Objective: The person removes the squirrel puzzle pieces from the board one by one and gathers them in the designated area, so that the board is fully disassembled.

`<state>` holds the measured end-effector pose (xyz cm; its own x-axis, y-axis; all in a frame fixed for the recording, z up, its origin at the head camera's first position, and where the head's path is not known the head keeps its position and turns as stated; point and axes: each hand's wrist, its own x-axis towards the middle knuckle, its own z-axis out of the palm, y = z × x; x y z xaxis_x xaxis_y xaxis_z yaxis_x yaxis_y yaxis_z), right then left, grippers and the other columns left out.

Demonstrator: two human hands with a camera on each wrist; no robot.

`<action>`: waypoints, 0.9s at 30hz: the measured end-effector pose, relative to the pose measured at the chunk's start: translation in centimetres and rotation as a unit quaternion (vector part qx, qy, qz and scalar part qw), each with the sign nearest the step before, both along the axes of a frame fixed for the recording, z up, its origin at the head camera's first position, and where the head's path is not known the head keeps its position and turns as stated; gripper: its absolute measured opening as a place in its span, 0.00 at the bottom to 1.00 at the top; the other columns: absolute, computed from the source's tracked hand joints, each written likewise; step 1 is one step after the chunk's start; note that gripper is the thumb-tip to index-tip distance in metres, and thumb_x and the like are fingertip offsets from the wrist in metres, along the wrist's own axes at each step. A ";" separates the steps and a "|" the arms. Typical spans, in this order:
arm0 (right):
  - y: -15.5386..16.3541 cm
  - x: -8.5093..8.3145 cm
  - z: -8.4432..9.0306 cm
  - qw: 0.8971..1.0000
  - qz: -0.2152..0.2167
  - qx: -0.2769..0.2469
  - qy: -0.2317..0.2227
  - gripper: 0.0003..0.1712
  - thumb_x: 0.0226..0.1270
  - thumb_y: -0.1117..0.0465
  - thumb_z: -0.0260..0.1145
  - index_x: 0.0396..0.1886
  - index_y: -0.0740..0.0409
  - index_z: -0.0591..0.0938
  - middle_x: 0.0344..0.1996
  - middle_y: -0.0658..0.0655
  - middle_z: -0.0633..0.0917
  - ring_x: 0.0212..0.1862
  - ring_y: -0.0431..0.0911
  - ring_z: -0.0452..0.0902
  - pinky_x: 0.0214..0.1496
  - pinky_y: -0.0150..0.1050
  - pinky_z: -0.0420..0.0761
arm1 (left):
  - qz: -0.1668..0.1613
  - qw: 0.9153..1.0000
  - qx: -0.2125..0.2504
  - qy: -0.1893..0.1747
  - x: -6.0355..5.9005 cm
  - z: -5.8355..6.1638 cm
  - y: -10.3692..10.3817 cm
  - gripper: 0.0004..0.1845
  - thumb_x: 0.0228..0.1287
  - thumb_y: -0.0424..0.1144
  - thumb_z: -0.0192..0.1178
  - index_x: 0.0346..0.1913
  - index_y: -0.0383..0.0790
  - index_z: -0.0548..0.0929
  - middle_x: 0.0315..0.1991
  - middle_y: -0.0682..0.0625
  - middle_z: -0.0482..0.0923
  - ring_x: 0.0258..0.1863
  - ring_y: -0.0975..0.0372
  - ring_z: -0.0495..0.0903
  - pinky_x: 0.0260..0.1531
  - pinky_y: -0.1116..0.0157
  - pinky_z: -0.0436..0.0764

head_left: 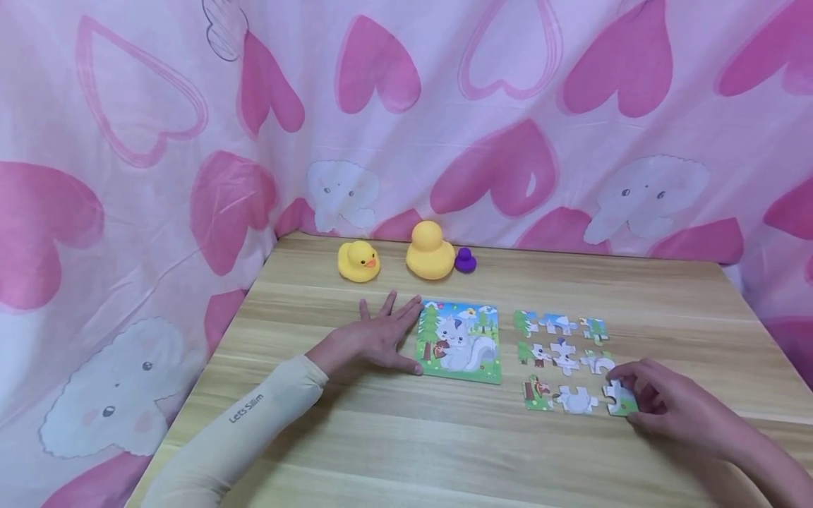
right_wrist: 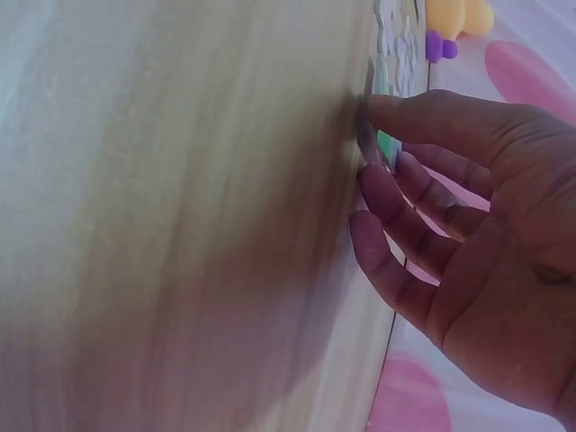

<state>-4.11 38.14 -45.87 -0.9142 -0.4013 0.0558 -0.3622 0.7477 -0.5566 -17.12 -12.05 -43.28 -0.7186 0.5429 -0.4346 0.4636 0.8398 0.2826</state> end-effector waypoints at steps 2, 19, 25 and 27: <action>-0.2 0.0 0.0 1.000 -0.001 0.011 -0.008 0.37 0.45 0.70 0.85 0.58 0.53 0.83 0.37 0.42 0.78 0.34 0.28 0.72 0.32 0.29 0.79 | 0.000 1.000 0.002 -0.001 0.0 -0.1 0.0 0.69 0.55 0.81 0.63 0.88 0.55 0.36 0.89 0.57 0.29 0.87 0.43 0.25 0.71 0.19 0.31; -1.5 -0.4 1.5 1.000 -0.009 0.013 0.008 0.30 0.56 0.60 0.84 0.58 0.50 0.83 0.40 0.45 0.81 0.33 0.28 0.73 0.30 0.30 0.77 | 0.008 1.000 -0.009 0.002 0.8 0.2 -0.8 0.68 0.56 0.80 0.63 0.88 0.57 0.36 0.89 0.59 0.29 0.87 0.42 0.24 0.71 0.19 0.32; -1.7 -1.8 2.3 0.998 -0.060 0.028 0.016 0.22 0.72 0.56 0.74 0.62 0.55 0.82 0.43 0.50 0.83 0.34 0.28 0.77 0.32 0.31 0.80 | 0.005 1.000 -0.009 0.003 0.9 0.3 -0.8 0.67 0.57 0.80 0.62 0.88 0.56 0.37 0.89 0.58 0.29 0.87 0.42 0.25 0.71 0.18 0.33; -1.8 -2.5 2.4 0.997 -0.071 0.034 0.013 0.24 0.75 0.54 0.71 0.65 0.56 0.80 0.48 0.55 0.83 0.36 0.30 0.78 0.33 0.31 0.81 | 0.004 1.000 -0.004 0.003 1.0 0.3 -0.9 0.67 0.57 0.80 0.62 0.88 0.55 0.37 0.89 0.57 0.29 0.87 0.42 0.26 0.71 0.19 0.33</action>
